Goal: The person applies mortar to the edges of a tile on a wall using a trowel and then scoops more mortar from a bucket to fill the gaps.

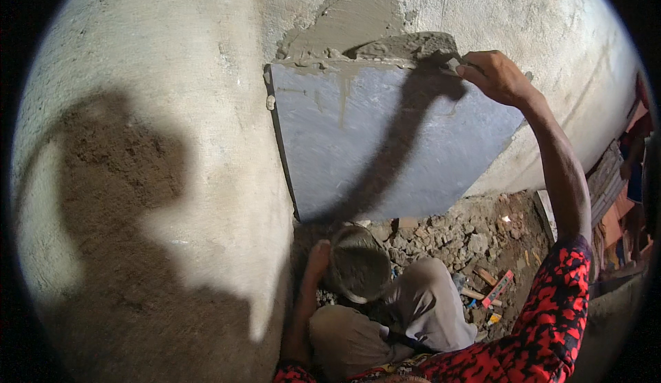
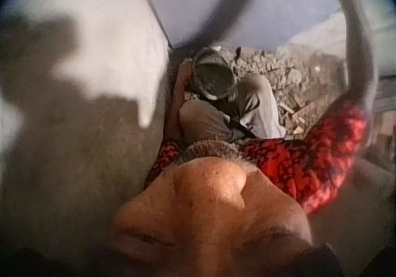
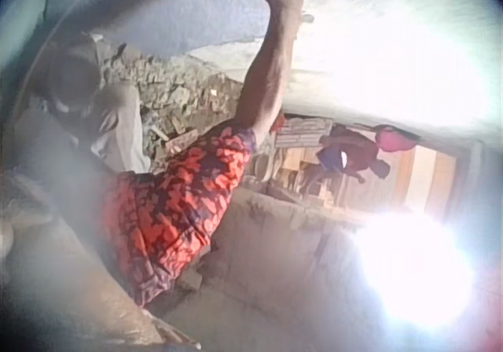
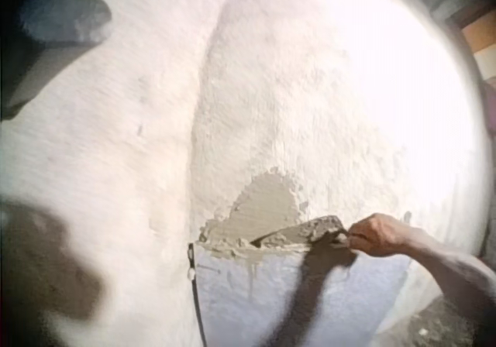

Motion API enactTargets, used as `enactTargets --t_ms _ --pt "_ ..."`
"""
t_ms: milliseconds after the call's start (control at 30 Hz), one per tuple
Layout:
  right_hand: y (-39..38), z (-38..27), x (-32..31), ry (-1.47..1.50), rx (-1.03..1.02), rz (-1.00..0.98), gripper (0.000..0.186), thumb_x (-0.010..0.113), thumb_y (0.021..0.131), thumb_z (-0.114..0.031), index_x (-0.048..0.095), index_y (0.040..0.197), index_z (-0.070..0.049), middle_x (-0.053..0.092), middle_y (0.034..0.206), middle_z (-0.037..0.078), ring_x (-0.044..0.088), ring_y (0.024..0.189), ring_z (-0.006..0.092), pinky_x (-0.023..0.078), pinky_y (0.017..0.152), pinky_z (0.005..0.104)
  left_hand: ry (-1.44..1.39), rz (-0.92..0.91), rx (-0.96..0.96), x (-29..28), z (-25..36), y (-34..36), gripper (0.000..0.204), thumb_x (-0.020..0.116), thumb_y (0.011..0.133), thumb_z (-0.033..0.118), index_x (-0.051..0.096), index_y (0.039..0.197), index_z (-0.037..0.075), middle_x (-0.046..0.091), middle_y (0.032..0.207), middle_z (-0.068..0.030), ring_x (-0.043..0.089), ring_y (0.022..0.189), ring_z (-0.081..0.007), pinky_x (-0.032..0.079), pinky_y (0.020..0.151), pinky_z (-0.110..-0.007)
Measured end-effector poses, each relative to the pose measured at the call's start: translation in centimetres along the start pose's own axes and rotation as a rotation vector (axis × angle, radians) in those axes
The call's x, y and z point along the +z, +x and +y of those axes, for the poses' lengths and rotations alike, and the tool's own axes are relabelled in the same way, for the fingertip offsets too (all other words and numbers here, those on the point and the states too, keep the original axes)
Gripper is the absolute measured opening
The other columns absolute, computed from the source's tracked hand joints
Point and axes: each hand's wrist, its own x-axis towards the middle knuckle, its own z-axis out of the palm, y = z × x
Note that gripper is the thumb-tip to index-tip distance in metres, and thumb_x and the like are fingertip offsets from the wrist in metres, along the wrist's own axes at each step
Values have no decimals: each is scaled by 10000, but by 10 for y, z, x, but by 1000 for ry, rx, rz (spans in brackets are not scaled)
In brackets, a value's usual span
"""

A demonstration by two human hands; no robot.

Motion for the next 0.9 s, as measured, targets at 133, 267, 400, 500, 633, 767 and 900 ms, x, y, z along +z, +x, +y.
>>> enactTargets --t_ms 133,267,400,500,633,767,900 --pt "1 2 -6 -90 -85 42 298 525 948 -278 620 847 -15 625 710 156 604 631 321 481 618 429 -59 -50 47 -4 -12 9 424 400 955 342 563 1032 -42 589 930 -205 575 916 -317 417 836 -391" --pt "0 23 -2 -190 -100 31 296 503 955 -270 609 840 -18 623 706 159 612 644 338 481 616 439 -50 -25 -29 -1 -16 13 420 411 952 359 562 985 -31 576 872 -175 561 862 -299 414 800 -398" --pt "-2 19 -7 -151 -36 39 287 503 953 -267 602 847 -20 619 700 162 612 642 339 479 612 438 -53 -19 12 -2 -18 12 414 415 950 368 545 928 -25 554 816 -155 526 791 -285 406 756 -403" --pt "-11 39 -2 -217 -14 91 280 504 949 -267 606 862 -20 621 701 163 607 628 337 476 602 439 -79 -46 -60 -2 -2 6 407 404 955 360 522 889 -24 533 781 -154 490 745 -279 396 725 -409" --pt "-17 50 -3 -145 32 142 284 516 942 -280 610 887 -18 626 709 168 603 616 331 470 588 432 -59 -63 -14 -5 -2 5 400 401 973 381 512 873 10 495 799 -95 474 773 -227 390 737 -378" --pt "-18 47 1 -25 155 195 297 519 945 -296 608 919 -14 615 700 182 598 610 327 461 583 423 -29 -23 42 -1 -3 5 420 386 959 343 574 1008 -30 598 909 -204 578 887 -331 424 817 -392" --pt "-14 6 19 57 248 269 349 492 967 -333 614 1045 -16 624 750 197 621 672 308 480 634 423 -73 -90 9 -10 -18 13 430 385 957 351 575 1012 -30 600 924 -212 581 900 -333 426 821 -387"
